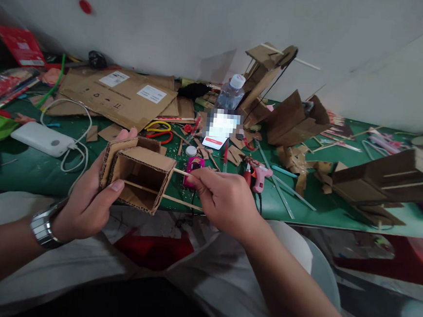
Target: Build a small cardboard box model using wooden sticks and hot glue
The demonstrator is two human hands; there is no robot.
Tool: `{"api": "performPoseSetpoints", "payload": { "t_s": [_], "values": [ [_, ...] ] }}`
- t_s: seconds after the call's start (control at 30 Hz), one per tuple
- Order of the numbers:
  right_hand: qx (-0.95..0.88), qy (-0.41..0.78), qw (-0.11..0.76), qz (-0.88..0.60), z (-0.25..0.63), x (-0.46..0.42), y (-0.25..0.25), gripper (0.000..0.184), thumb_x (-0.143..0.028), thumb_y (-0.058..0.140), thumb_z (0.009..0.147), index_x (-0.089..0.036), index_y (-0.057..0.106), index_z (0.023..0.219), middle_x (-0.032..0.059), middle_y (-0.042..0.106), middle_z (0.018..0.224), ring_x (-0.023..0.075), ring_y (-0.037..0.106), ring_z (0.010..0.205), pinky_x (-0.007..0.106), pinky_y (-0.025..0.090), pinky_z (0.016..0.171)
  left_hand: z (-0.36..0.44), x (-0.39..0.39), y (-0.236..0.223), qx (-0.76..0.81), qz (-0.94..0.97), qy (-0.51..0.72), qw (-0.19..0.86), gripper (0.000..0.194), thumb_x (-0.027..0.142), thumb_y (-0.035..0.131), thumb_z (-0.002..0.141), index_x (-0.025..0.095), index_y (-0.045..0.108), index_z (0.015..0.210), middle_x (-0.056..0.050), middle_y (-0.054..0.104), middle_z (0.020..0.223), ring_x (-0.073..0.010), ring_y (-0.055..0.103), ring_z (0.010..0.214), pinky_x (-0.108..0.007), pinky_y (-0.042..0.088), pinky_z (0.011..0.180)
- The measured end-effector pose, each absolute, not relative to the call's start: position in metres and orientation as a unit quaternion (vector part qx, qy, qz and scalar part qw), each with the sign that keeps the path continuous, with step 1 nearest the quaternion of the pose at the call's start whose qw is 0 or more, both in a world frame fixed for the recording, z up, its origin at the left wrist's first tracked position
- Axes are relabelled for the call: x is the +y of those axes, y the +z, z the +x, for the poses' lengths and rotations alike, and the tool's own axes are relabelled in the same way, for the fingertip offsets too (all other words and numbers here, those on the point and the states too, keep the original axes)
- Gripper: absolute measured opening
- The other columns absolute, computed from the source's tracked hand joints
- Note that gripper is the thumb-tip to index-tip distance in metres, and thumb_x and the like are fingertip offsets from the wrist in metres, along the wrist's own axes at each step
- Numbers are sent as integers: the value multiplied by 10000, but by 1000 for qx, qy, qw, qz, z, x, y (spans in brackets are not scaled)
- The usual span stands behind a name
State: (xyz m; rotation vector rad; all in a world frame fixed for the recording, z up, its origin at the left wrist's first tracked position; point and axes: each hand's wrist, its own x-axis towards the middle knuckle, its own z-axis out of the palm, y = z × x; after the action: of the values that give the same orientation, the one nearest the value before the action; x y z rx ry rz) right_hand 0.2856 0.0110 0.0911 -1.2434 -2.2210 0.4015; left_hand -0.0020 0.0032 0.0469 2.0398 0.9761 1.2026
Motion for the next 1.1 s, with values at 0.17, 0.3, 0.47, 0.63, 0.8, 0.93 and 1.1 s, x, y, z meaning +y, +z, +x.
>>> {"api": "performPoseSetpoints", "payload": {
  "t_s": [0.17, 0.3, 0.47, 0.63, 0.8, 0.93, 1.1],
  "values": [
    [-787, 304, 232, -485, 285, 14, 100, 467, -433, 515, 1141, -200, 674, 769, 8, 672, 679, 141, 586, 626, 252, 457, 595, -2, 2, 44, 355, 770, 447, 285, 750, 230, 468, 1104, 260, 194, 1801, -88, 263, 1865, -352, 268, 1730, -612, 250, 1434],
    [-793, 270, 236, -493, 286, 13, 96, 409, -408, 521, 1137, -202, 705, 836, 23, 715, 730, 151, 607, 638, 268, 446, 613, -2, 3, 44, 362, 769, 445, 281, 745, 237, 472, 1102, 266, 207, 1798, -92, 267, 1863, -369, 275, 1725, -631, 251, 1428],
    [-830, 149, 273, -463, 288, 11, 90, 288, -340, 569, 1112, -225, 763, 933, 46, 772, 780, 176, 673, 668, 295, 450, 649, -3, 4, 46, 360, 771, 446, 276, 738, 237, 471, 1100, 244, 217, 1793, -118, 280, 1856, -382, 292, 1717, -664, 259, 1413],
    [-780, 306, 239, -490, 287, 14, 99, 442, -444, 522, 1140, -205, 740, 838, 20, 709, 724, 148, 611, 648, 267, 457, 622, -2, 3, 48, 348, 784, 443, 260, 753, 229, 471, 1093, 222, 201, 1797, -126, 268, 1859, -362, 280, 1724, -637, 258, 1420],
    [-787, 310, 253, -470, 286, 16, 95, 458, -452, 516, 1144, -200, 729, 826, 17, 692, 719, 141, 597, 650, 264, 451, 622, -3, 3, 50, 349, 787, 443, 250, 757, 225, 477, 1088, 203, 206, 1795, -136, 284, 1852, -360, 286, 1723, -623, 279, 1417],
    [-836, 164, 293, -435, 288, 15, 84, 316, -348, 574, 1118, -206, 756, 902, 33, 705, 715, 150, 600, 625, 293, 424, 618, -4, 2, 50, 353, 783, 446, 252, 754, 230, 477, 1086, 202, 212, 1792, -135, 299, 1847, -360, 305, 1716, -625, 286, 1415],
    [-802, 258, 280, -460, 286, 14, 90, 391, -396, 544, 1138, -206, 745, 862, 20, 698, 715, 141, 589, 626, 274, 441, 617, -3, 2, 53, 344, 790, 444, 245, 764, 220, 470, 1084, 220, 194, 1797, -124, 285, 1853, -372, 293, 1719, -651, 289, 1408]
  ]
}}
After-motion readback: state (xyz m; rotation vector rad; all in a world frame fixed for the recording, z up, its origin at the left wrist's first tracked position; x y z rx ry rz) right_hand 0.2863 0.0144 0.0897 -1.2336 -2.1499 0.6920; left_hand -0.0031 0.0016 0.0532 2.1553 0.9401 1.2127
